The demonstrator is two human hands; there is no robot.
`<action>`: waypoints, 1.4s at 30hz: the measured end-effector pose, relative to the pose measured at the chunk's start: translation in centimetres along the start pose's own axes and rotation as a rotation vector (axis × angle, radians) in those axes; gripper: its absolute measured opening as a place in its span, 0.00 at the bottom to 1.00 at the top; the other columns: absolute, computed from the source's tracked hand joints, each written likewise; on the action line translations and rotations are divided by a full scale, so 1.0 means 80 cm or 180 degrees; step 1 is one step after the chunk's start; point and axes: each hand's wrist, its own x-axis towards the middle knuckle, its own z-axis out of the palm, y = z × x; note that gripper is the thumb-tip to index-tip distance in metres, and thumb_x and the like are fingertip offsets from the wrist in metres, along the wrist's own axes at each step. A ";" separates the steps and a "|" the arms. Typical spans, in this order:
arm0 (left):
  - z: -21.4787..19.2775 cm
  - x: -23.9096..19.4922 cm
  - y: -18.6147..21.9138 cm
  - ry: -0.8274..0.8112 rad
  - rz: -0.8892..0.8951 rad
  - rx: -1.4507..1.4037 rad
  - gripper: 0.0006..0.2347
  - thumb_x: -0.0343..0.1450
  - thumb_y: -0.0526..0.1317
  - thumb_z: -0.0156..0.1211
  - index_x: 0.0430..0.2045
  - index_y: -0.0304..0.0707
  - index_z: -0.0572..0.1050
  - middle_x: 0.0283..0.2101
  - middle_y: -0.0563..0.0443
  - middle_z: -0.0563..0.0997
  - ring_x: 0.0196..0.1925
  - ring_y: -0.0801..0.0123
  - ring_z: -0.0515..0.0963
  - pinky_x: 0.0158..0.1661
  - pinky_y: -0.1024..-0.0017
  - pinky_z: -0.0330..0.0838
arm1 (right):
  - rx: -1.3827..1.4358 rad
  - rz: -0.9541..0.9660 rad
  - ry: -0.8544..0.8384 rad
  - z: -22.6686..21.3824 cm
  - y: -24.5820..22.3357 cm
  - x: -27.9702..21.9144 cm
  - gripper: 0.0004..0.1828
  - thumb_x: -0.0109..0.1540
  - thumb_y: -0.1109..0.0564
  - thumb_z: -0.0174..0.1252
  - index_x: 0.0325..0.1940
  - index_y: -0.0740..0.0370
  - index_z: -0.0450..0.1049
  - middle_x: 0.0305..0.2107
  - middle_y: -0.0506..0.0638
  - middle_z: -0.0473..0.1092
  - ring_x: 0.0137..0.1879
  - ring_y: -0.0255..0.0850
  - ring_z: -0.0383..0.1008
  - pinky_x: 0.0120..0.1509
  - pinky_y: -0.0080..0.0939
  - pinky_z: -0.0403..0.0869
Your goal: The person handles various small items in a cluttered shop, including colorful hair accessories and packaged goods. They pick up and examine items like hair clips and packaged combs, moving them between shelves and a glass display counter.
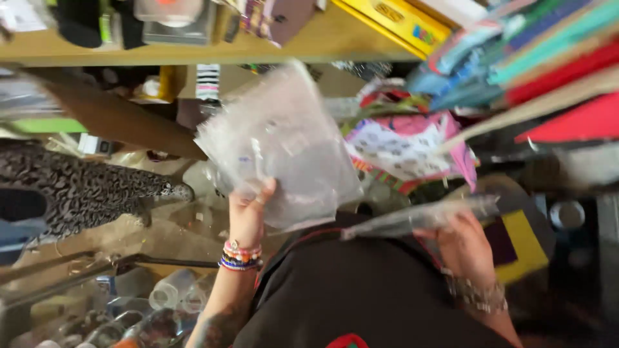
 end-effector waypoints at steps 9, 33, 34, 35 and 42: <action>0.033 -0.014 0.043 -0.0610 0.0571 0.0625 0.06 0.69 0.43 0.69 0.28 0.43 0.80 0.30 0.61 0.82 0.33 0.80 0.76 0.36 0.77 0.70 | -0.0883 -0.0118 -0.0960 0.170 -0.039 0.054 0.07 0.66 0.62 0.44 0.33 0.59 0.66 0.73 0.67 0.57 0.51 0.46 0.74 0.53 0.44 0.71; -0.022 -0.050 0.073 0.1438 0.3718 0.1855 0.04 0.78 0.29 0.48 0.41 0.34 0.61 0.69 0.07 0.53 0.24 0.65 0.67 0.32 0.67 0.70 | -0.1077 0.1288 -0.1575 0.334 0.040 0.129 0.01 0.66 0.61 0.58 0.41 0.62 0.74 0.33 0.52 0.76 0.39 0.47 0.80 0.53 0.58 0.82; -0.031 -0.050 0.073 0.1661 0.3742 0.2012 0.04 0.79 0.31 0.47 0.46 0.32 0.66 0.69 0.08 0.53 0.29 0.58 0.80 0.38 0.63 0.79 | -0.1096 0.1255 -0.1575 0.350 0.043 0.125 0.02 0.66 0.61 0.59 0.38 0.61 0.74 0.30 0.50 0.75 0.37 0.41 0.78 0.53 0.56 0.82; -0.034 -0.058 0.085 0.1739 0.3729 0.2033 0.04 0.79 0.31 0.47 0.46 0.32 0.66 0.69 0.08 0.53 0.29 0.58 0.80 0.38 0.63 0.79 | -0.1123 0.1287 -0.1639 0.354 0.049 0.123 0.02 0.66 0.61 0.59 0.38 0.61 0.74 0.30 0.50 0.75 0.37 0.41 0.78 0.53 0.56 0.82; -0.061 -0.057 0.058 0.1024 0.1941 0.1115 0.18 0.57 0.53 0.77 0.34 0.47 0.83 0.40 0.53 0.81 0.45 0.68 0.79 0.53 0.73 0.72 | -0.1126 0.0749 -0.1609 0.392 0.082 0.099 0.04 0.67 0.60 0.59 0.39 0.62 0.72 0.29 0.53 0.74 0.37 0.45 0.78 0.53 0.57 0.83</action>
